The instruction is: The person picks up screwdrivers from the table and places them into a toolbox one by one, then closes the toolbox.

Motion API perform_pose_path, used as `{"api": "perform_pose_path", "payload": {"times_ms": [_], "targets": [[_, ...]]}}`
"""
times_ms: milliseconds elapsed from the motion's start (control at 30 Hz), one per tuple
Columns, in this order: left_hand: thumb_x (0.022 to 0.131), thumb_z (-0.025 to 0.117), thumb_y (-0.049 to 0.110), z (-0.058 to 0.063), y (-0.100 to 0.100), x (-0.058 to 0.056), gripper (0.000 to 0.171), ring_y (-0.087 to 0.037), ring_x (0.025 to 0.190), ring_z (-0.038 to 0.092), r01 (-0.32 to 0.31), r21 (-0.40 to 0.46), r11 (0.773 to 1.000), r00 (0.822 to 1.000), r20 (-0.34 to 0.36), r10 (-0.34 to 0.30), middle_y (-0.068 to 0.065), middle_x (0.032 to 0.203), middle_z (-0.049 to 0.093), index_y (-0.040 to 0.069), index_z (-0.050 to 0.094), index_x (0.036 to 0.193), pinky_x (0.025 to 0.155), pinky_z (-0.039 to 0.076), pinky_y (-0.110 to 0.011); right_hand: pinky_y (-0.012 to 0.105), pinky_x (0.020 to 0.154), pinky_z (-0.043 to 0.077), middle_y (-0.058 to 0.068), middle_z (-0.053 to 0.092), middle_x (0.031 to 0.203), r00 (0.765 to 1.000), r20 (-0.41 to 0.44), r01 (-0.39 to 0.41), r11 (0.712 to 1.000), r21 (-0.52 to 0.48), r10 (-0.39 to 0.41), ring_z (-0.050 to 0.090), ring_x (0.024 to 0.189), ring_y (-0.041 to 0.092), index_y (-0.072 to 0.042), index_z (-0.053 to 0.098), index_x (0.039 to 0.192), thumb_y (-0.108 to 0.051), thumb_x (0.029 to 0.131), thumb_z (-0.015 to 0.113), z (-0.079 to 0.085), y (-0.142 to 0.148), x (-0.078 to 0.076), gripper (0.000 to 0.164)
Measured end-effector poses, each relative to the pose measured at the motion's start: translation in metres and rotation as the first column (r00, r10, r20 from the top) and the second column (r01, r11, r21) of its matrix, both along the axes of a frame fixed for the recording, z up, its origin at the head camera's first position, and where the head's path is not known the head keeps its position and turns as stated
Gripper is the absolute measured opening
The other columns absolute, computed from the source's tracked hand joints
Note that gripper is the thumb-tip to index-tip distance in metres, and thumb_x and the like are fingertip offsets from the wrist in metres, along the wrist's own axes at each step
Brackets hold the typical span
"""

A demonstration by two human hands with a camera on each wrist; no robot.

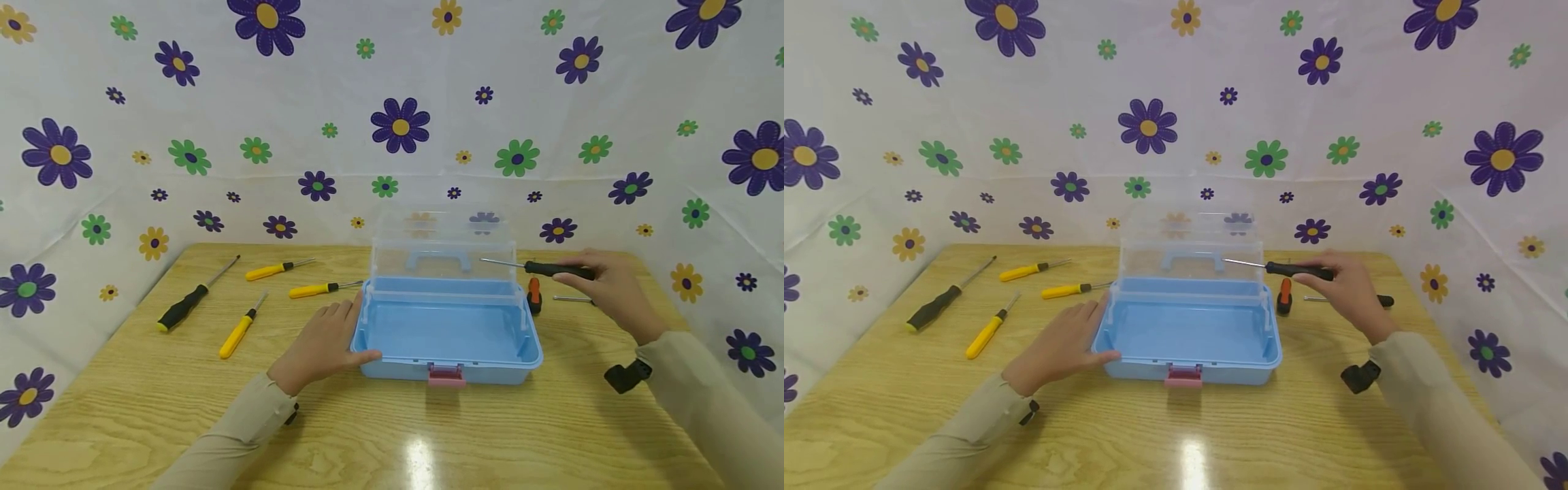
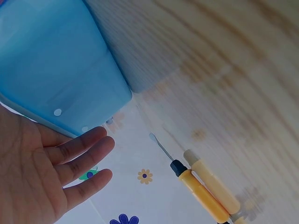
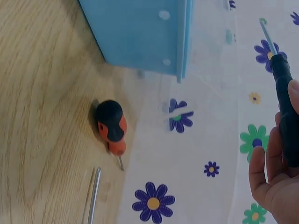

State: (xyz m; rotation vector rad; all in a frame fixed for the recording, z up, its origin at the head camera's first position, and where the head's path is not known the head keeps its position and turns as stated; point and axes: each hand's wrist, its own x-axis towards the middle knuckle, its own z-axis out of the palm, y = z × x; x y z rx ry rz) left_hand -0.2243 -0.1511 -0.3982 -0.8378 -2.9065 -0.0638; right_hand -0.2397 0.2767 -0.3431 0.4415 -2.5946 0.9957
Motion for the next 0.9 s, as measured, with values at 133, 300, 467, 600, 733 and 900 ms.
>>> {"api": "perform_pose_path", "payload": {"times_ms": [133, 300, 467, 600, 733, 900], "targets": [[0.080, 0.052, 0.070, 0.000, 0.000, 0.000, 0.105, -0.032, 0.113, 0.055, 0.001, -0.007, 1.000, 1.000, -0.006, -0.001, -0.020, 0.126, 0.055, -0.006, 0.021, 0.147, 0.098, 0.044, -0.047, 0.023, 0.051, 0.033, 0.010, 0.063, 0.089, 1.000, 0.031, 0.001, 1.000, 0.023, -0.001, 0.042, 0.063, 0.010, -0.004, 0.071, 0.104, -0.024, 0.087, 0.067, -0.001, -0.011, -0.002, 0.027], [0.080, 0.052, 0.070, -0.001, 0.000, 0.000, 0.105, -0.032, 0.113, 0.055, 0.001, -0.012, 1.000, 1.000, -0.012, -0.001, -0.019, 0.126, 0.055, -0.006, 0.021, 0.147, 0.098, 0.045, -0.047, 0.022, 0.050, 0.035, 0.012, 0.065, 0.094, 0.999, 0.035, -0.030, 0.999, 0.023, 0.029, 0.042, 0.060, 0.009, -0.004, 0.071, 0.105, -0.024, 0.086, 0.068, -0.001, -0.022, -0.004, 0.028], [0.080, 0.052, 0.070, 0.000, 0.000, 0.000, 0.106, -0.032, 0.115, 0.054, -0.004, -0.004, 1.000, 1.000, 0.003, 0.004, -0.020, 0.127, 0.054, -0.005, 0.020, 0.147, 0.099, 0.044, -0.047, 0.022, 0.049, 0.038, 0.013, 0.065, 0.096, 0.997, 0.050, -0.062, 0.998, 0.029, 0.060, 0.045, 0.062, 0.011, -0.003, 0.071, 0.105, -0.024, 0.086, 0.068, 0.002, -0.032, -0.006, 0.028], [0.079, 0.045, 0.076, -0.001, -0.001, -0.001, 0.108, -0.033, 0.114, 0.054, -0.001, 0.015, 1.000, 1.000, 0.004, 0.000, -0.020, 0.127, 0.054, -0.005, 0.022, 0.146, 0.099, 0.043, -0.048, 0.023, 0.055, 0.041, 0.011, 0.065, 0.100, 0.993, 0.106, -0.063, 0.997, 0.040, 0.058, 0.048, 0.072, 0.016, -0.007, 0.071, 0.107, -0.029, 0.087, 0.067, 0.006, -0.038, -0.009, 0.030], [0.079, 0.050, 0.072, -0.001, -0.001, 0.000, 0.106, -0.032, 0.114, 0.055, -0.004, 0.008, 1.000, 1.000, 0.002, 0.004, -0.020, 0.127, 0.055, -0.005, 0.022, 0.147, 0.098, 0.044, -0.047, 0.023, 0.056, 0.039, 0.011, 0.066, 0.102, 0.988, 0.142, -0.069, 0.997, 0.042, 0.063, 0.048, 0.073, 0.018, -0.009, 0.071, 0.109, -0.031, 0.087, 0.067, 0.010, -0.043, -0.014, 0.031], [0.080, 0.053, 0.070, 0.001, 0.000, 0.001, 0.105, -0.032, 0.115, 0.054, -0.012, 0.003, 1.000, 1.000, 0.014, 0.012, -0.020, 0.127, 0.054, -0.004, 0.020, 0.147, 0.099, 0.043, -0.047, 0.022, 0.058, 0.043, 0.013, 0.066, 0.108, 0.982, 0.176, -0.074, 0.997, 0.036, 0.067, 0.052, 0.078, 0.020, -0.008, 0.070, 0.110, -0.030, 0.086, 0.068, 0.010, -0.052, -0.020, 0.033]]}}
